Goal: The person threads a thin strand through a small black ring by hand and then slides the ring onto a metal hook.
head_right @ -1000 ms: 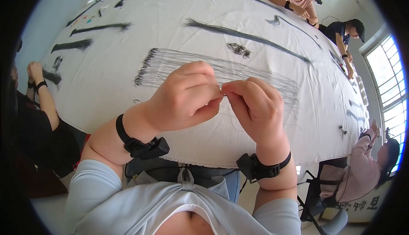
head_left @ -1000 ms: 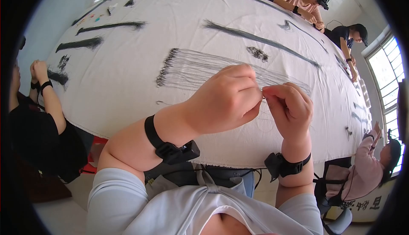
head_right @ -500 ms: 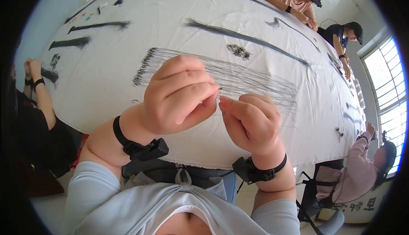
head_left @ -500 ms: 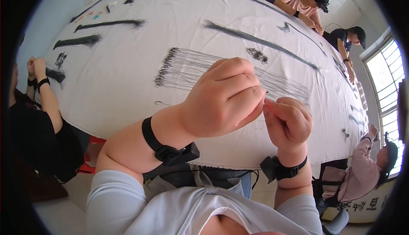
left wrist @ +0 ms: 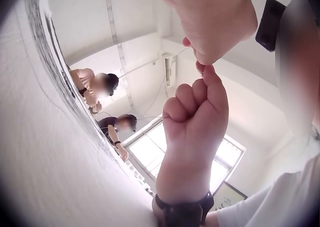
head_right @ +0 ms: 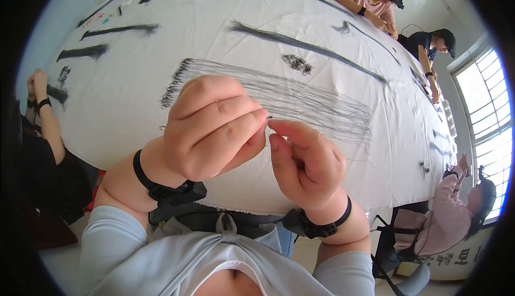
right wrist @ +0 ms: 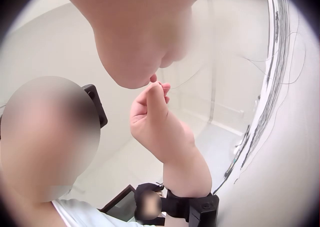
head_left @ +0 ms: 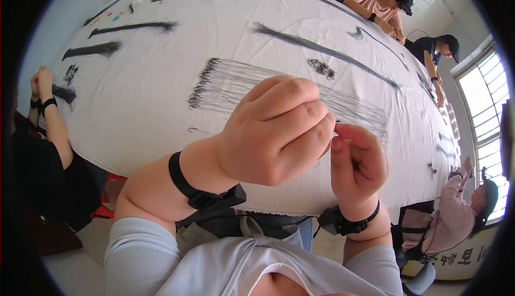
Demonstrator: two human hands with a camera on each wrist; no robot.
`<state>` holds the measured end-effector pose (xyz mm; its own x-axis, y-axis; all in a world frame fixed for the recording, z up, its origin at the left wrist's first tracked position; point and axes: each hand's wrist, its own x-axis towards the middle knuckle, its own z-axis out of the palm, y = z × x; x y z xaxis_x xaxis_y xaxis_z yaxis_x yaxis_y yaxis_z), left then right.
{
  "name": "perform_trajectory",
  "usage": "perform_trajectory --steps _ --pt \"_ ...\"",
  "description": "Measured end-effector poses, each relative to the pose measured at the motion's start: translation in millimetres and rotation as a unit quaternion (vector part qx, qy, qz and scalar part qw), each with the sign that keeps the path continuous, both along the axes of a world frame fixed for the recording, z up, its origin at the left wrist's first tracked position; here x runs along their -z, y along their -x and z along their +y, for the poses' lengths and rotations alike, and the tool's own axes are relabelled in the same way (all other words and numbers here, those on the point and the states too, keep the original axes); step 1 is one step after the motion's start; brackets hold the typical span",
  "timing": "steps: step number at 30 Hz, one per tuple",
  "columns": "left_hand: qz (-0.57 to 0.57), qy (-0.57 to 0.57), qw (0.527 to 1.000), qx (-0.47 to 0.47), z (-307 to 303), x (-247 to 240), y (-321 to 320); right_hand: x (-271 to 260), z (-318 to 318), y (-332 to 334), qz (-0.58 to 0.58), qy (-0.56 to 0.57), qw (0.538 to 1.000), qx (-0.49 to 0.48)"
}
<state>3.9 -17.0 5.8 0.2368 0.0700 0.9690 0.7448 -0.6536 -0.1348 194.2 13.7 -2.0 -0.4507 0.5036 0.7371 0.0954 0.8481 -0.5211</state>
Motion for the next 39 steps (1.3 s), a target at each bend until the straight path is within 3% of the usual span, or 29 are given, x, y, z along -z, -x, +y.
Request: perform_trajectory --steps 3,6,9,11,13,16,18,20,26,29,39 --pt "-0.033 0.032 0.999 0.023 1 1 -3 0 9 4 0.007 -0.087 0.996 0.002" --pt "-0.062 0.082 0.993 0.053 5 1 -2 -7 11 7 -0.021 -0.069 0.997 0.012" --pt "-0.075 0.107 0.99 0.052 7 3 -2 -5 11 8 -0.028 0.019 0.999 0.039" --pt "-0.074 0.119 0.989 0.047 9 5 -2 -10 20 10 -0.07 -0.137 0.984 0.094" --pt "-0.069 0.117 0.99 0.037 11 7 -1 -10 23 11 -0.069 -0.177 0.977 0.101" --pt "-0.068 0.113 0.991 0.036 12 8 -1 -1 21 15 0.001 -0.042 0.999 0.029" --pt "-0.068 0.113 0.991 0.034 13 9 -1 1 13 14 0.012 0.123 0.992 -0.003" --pt "-0.067 0.115 0.991 0.028 12 10 -2 1 9 14 0.037 0.249 0.967 -0.044" --pt "-0.058 0.11 0.992 0.018 12 14 -3 -3 12 10 0.123 0.438 0.882 -0.125" --pt "-0.053 0.117 0.992 0.01 11 12 -3 -3 7 18 0.118 0.425 0.895 -0.071" --pt "-0.022 0.117 0.993 -0.003 11 13 -3 -3 14 19 0.076 0.346 0.935 -0.032"
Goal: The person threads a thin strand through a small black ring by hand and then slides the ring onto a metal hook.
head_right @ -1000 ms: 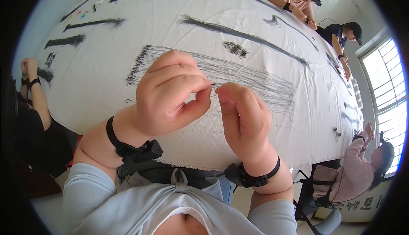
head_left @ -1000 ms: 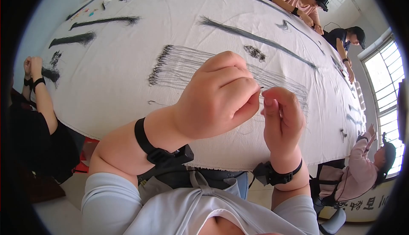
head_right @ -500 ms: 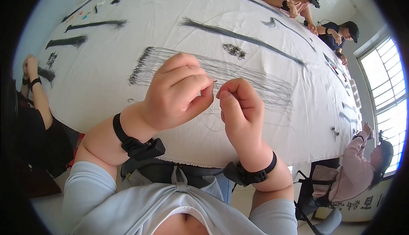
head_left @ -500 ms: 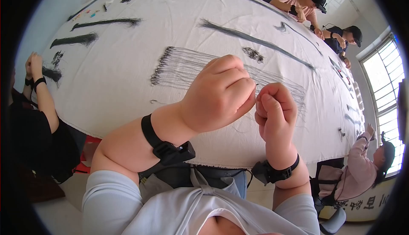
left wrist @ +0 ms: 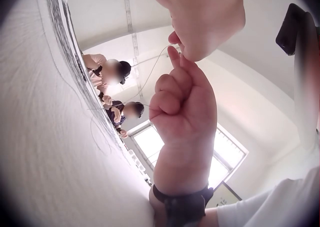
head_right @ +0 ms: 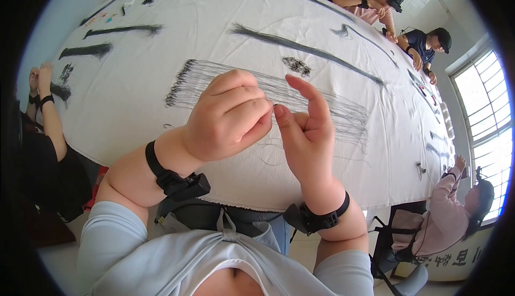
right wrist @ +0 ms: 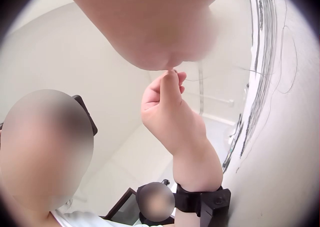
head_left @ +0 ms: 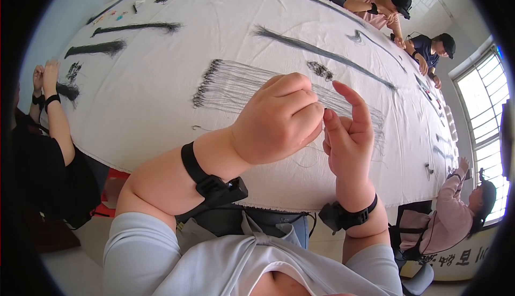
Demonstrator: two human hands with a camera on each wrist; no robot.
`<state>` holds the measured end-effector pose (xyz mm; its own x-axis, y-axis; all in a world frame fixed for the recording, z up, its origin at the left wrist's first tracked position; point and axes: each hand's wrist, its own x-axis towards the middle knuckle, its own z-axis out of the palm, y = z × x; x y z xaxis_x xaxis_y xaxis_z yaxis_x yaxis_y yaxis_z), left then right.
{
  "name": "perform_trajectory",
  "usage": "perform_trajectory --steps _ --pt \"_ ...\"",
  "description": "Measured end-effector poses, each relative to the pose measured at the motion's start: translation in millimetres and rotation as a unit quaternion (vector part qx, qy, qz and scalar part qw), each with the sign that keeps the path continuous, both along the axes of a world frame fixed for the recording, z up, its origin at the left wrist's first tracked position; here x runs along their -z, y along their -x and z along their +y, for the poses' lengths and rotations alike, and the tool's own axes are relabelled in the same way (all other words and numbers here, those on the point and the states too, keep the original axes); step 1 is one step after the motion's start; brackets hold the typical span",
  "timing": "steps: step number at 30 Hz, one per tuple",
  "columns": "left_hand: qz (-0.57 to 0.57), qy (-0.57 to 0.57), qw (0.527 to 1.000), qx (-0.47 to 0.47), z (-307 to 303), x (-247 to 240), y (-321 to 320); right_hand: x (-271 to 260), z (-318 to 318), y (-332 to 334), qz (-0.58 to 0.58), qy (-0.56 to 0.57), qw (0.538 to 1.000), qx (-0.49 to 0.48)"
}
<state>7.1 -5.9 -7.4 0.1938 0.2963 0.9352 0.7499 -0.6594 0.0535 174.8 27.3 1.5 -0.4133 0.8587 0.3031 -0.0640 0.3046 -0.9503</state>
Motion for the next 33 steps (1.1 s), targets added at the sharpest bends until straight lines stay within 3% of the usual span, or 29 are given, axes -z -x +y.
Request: perform_trajectory --steps 11,29,33 --pt "-0.054 0.019 0.997 0.044 7 0 0 0 4 -9 0.008 0.014 1.0 -0.027" --pt "-0.045 0.019 0.997 0.052 5 2 -1 -5 3 -9 0.002 0.029 0.999 -0.025" --pt "-0.05 0.021 0.998 0.034 4 -1 2 -4 -5 -7 -0.036 -0.059 0.997 0.022"
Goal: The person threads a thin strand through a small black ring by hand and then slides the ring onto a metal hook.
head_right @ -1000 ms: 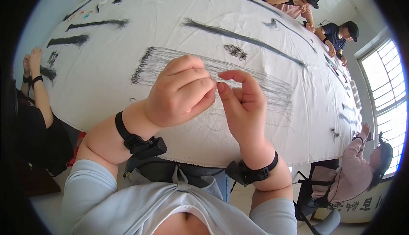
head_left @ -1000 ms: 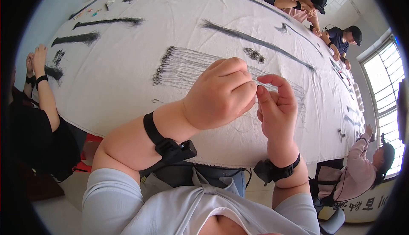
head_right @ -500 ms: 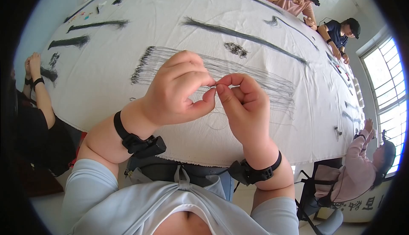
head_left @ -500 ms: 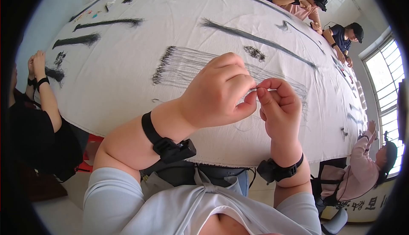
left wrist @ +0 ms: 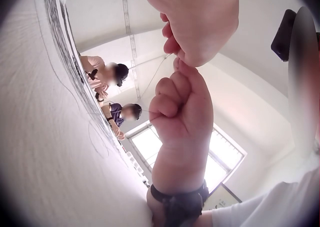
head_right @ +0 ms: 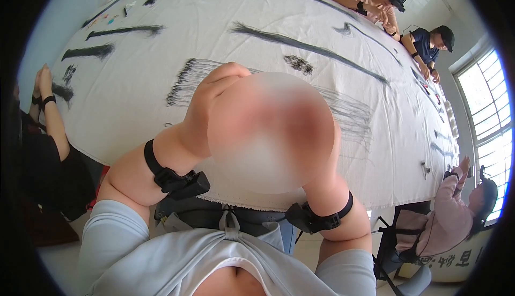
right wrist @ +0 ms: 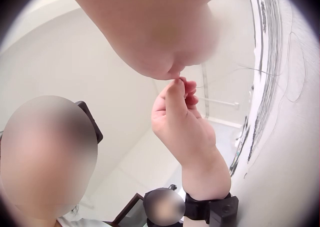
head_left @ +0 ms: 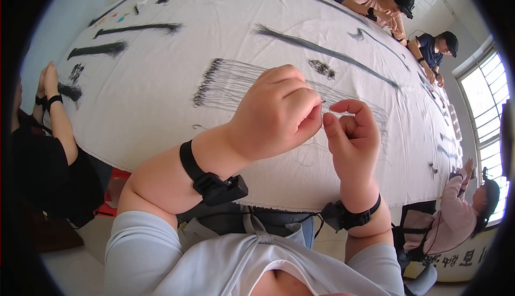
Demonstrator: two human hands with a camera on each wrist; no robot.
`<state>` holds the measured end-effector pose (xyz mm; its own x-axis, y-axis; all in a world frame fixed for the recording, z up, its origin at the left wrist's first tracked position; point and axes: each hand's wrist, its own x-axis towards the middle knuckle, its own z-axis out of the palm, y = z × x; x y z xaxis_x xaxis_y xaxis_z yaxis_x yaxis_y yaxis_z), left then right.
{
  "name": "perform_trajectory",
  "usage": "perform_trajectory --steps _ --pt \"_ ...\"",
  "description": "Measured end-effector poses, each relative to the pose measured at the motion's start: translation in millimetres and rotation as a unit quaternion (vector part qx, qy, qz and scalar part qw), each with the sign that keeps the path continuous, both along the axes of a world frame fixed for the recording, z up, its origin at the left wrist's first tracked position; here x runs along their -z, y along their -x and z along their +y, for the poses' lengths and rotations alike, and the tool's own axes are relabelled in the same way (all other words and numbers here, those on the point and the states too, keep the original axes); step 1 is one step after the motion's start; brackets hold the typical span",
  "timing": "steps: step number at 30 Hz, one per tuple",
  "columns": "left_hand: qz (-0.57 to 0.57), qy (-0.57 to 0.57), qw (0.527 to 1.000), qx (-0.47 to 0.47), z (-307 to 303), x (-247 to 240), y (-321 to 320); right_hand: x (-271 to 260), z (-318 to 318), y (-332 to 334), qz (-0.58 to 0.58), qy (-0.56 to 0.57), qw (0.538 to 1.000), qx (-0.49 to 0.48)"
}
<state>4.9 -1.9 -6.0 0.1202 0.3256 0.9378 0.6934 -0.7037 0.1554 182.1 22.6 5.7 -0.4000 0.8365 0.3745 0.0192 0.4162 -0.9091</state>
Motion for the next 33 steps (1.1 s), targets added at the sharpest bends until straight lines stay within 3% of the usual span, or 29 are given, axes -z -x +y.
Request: perform_trajectory --steps 6,14,17,20,23,26,29,33 --pt "-0.004 -0.006 1.0 0.001 0 -1 0 9 1 -1 -0.055 -0.185 0.98 0.039" --pt "0.05 0.03 0.998 0.001 -1 0 2 -3 16 -4 -0.145 -0.488 0.86 0.033" --pt "0.071 0.057 0.996 0.007 -3 0 0 -11 16 -8 -0.156 -0.515 0.842 0.025" --pt "0.088 0.066 0.994 0.027 -5 0 -2 -10 24 -11 -0.13 -0.486 0.864 0.026" --pt "0.087 0.006 0.995 0.044 -4 1 -6 -7 28 -10 -0.098 -0.39 0.916 0.003" --pt "0.062 -0.041 0.997 0.025 -6 0 -5 -5 32 -10 -0.083 -0.371 0.925 -0.023" --pt "0.055 -0.063 0.996 -0.01 -5 -7 0 -8 27 -14 -0.093 -0.381 0.918 -0.068" --pt "0.05 -0.059 0.997 -0.014 -8 -9 0 -10 23 -13 -0.093 -0.432 0.896 -0.045"
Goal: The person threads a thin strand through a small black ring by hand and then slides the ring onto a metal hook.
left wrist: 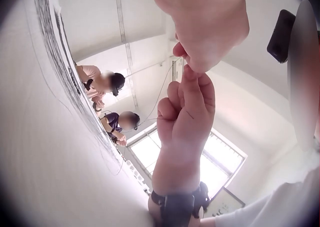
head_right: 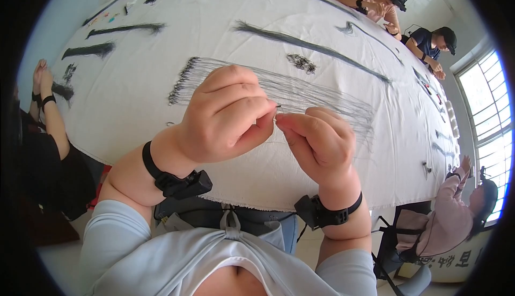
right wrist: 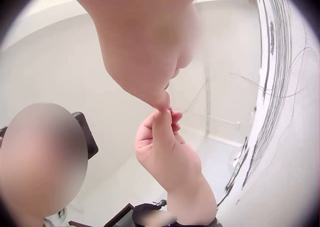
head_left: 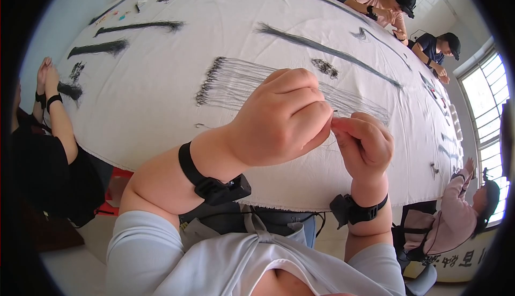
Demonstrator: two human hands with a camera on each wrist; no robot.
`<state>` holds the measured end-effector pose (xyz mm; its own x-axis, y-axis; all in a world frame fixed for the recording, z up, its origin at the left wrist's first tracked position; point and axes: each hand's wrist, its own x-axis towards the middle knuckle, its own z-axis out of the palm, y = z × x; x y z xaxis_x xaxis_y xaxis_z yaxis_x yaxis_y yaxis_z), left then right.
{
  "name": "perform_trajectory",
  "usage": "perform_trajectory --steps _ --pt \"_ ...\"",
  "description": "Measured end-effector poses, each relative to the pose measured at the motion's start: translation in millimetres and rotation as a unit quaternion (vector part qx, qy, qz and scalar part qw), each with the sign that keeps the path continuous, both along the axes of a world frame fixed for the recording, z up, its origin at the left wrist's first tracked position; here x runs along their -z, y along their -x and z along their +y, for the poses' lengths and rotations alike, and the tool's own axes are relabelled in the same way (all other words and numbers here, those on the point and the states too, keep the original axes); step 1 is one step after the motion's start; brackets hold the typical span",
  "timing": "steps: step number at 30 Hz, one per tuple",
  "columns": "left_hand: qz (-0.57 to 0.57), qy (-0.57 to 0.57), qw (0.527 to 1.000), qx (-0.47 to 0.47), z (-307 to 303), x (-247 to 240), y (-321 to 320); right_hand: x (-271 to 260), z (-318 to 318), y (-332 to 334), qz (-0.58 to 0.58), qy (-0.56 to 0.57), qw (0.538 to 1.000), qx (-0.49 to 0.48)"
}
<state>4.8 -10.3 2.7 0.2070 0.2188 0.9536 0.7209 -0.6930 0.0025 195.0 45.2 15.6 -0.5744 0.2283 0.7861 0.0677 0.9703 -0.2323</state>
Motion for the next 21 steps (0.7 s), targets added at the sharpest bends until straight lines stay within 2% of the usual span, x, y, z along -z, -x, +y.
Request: perform_trajectory --steps 5,9,11,14,18,21 --pt "-0.009 -0.03 1.0 -0.004 -3 0 0 1 -6 2 0.027 -0.037 0.999 -0.02" --pt "-0.022 -0.037 0.999 -0.01 -1 1 0 6 -24 0 0.047 0.097 0.994 0.023" --pt "-0.032 -0.034 0.999 -0.004 2 1 1 9 -28 2 0.067 0.198 0.977 0.036" --pt "-0.039 -0.011 0.999 -0.011 4 2 2 8 -28 3 0.026 0.311 0.948 0.063" --pt "-0.054 0.018 0.998 0.001 6 6 0 19 -14 9 0.047 0.241 0.969 0.033" --pt "-0.054 0.024 0.998 -0.001 7 6 -1 14 -14 13 0.037 0.194 0.979 0.055"
